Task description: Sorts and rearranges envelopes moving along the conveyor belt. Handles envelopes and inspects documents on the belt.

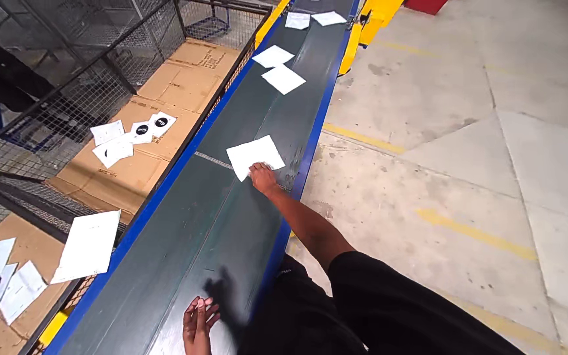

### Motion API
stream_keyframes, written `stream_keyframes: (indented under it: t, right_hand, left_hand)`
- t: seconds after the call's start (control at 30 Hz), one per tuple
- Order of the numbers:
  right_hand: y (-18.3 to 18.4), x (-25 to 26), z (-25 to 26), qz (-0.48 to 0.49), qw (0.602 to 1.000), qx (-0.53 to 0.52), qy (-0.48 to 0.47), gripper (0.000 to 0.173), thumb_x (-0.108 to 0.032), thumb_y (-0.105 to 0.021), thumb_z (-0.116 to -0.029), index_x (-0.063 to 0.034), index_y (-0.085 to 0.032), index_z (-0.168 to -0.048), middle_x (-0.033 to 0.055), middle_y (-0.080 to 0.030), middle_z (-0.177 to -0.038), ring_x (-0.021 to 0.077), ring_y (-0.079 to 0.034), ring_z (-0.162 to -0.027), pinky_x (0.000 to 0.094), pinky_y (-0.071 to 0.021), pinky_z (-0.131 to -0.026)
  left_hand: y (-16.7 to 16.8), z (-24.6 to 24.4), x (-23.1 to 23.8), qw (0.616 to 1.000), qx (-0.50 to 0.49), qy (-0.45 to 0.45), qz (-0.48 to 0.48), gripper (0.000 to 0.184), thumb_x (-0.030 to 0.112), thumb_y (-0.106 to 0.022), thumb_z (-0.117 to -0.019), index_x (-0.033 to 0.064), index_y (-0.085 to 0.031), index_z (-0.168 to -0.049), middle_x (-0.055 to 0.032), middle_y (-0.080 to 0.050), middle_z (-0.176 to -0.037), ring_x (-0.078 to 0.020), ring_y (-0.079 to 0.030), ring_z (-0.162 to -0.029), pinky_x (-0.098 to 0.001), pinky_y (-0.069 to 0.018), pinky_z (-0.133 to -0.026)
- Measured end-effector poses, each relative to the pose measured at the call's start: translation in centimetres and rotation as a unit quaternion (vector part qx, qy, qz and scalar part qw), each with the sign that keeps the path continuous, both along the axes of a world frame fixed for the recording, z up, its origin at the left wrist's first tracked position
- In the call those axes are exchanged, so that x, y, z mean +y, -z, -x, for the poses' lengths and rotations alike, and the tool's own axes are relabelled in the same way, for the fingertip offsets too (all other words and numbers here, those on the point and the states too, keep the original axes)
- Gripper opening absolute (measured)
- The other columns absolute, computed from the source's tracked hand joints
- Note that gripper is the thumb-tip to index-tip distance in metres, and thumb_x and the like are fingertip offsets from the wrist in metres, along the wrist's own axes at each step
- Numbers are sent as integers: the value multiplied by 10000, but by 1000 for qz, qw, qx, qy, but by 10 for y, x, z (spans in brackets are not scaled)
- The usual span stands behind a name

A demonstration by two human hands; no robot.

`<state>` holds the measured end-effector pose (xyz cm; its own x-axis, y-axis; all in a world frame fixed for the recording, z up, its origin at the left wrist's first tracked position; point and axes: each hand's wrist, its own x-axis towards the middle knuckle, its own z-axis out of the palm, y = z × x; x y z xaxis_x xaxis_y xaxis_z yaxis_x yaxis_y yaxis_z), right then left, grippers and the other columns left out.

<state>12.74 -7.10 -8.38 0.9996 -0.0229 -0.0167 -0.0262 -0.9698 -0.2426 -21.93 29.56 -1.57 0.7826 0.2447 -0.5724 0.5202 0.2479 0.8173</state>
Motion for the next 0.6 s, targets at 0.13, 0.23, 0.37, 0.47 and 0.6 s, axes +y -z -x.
stream_keyframes:
  t: [0.13,0.23,0.37,0.47,0.6]
  right_hand:
    - [-39,57,62,-57,993,54,-84,294,-264,-474,-1046,-97,-712,-1091,145,-703,-1135,358,-675,-1074,598,-549,-866]
    - [-66,118,139,-257,949,135,-126,259,-324,-552,-1007,-157,-747,-1038,59,-732,-1034,235,-704,-976,533,-577,-838]
    - [-91,183,234,-502,808,196,-236,205,-251,-696,-974,-72,-768,-1042,49,-761,-954,132,-721,-883,387,-605,-854]
    - [-98,185,254,-502,777,218,-310,328,-271,-698,-984,-45,-694,-1221,106,-729,-1096,180,-708,-990,369,-590,-916]
    - [-92,151,235,-411,837,191,-308,302,-299,-647,-1010,-67,-701,-1196,109,-714,-1099,198,-689,-1020,384,-567,-943]
  left_hand:
    - [6,-11,-29,998,-34,44,-8,416,129,-547,-1052,-29,-428,-1418,-208,-689,-1184,-316,-738,-968,-470,-637,-794]
    - [6,-19,-49,988,-69,127,-45,801,198,-766,-916,3,-305,-1541,-205,-529,-1464,-298,-661,-1191,-454,-614,-929]
    - [12,-13,-51,981,-134,115,-82,689,47,-774,-839,-48,-435,-1431,-163,-649,-1291,-202,-682,-1131,-382,-600,-969]
    - [11,-7,-12,989,-97,79,-76,254,-45,-613,-878,-71,-611,-1131,-105,-740,-910,-164,-735,-774,-375,-650,-698]
    - [-32,-21,92,992,-38,40,-115,307,-35,-609,-913,-21,-574,-1218,-62,-717,-907,-134,-703,-732,-367,-619,-619]
